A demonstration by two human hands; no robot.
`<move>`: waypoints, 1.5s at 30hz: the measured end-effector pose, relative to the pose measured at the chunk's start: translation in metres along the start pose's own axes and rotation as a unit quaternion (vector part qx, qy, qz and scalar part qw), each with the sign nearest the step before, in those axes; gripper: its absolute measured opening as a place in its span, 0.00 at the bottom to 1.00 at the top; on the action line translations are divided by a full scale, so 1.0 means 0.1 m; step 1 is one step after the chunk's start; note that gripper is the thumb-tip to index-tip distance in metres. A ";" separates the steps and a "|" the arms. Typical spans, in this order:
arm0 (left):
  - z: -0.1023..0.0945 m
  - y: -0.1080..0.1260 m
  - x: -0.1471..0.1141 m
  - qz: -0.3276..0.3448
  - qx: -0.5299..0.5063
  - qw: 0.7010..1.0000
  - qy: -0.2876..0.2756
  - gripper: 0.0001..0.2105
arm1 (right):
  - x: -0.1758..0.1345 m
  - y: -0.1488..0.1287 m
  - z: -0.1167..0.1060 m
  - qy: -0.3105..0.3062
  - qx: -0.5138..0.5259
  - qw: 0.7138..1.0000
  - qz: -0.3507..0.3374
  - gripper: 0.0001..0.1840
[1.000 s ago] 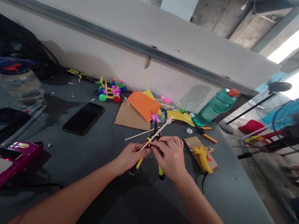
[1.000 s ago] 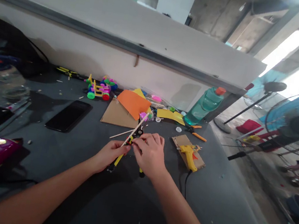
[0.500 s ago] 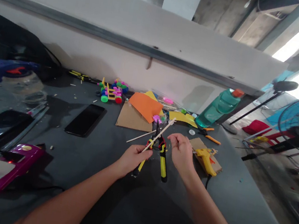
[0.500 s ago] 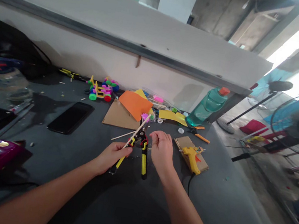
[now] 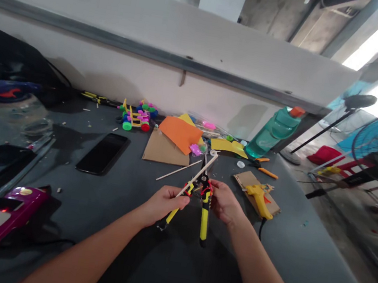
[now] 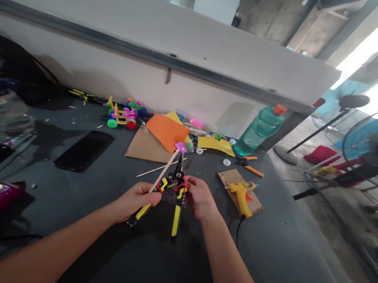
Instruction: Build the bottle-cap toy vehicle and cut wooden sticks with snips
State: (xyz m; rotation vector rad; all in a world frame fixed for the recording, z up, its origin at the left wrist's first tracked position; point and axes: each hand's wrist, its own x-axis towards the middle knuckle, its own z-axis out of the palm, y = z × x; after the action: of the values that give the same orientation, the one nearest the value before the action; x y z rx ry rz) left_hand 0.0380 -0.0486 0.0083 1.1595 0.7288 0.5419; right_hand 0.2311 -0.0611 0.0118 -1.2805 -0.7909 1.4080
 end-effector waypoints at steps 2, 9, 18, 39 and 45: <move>0.00 0.00 0.00 0.003 -0.001 1.000 0.001 0.16 | 0.03 -0.03 -0.12 0.076 -0.065 0.994 -0.046 0.17; -0.02 0.00 0.02 0.009 0.017 0.999 0.037 0.15 | -0.05 -0.20 -0.30 0.211 -0.425 0.858 -0.197 0.21; -0.01 -0.01 0.03 0.000 -0.002 0.999 0.039 0.16 | -0.28 -0.17 0.16 0.160 -0.329 0.909 -0.198 0.16; -0.06 0.11 0.01 0.018 -0.193 0.981 -0.012 0.17 | -0.17 -0.16 -0.07 -0.015 0.026 0.999 -0.042 0.11; -0.08 0.10 0.06 0.025 -0.191 0.980 0.049 0.17 | 0.00 -0.23 -0.50 0.254 -0.192 0.935 -0.152 0.17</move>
State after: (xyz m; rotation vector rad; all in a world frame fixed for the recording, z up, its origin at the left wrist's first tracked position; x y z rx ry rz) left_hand 0.0354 -0.0365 0.0147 0.7982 0.6453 0.7489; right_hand 0.2853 -0.0632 0.0225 -1.6467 -0.8768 0.6407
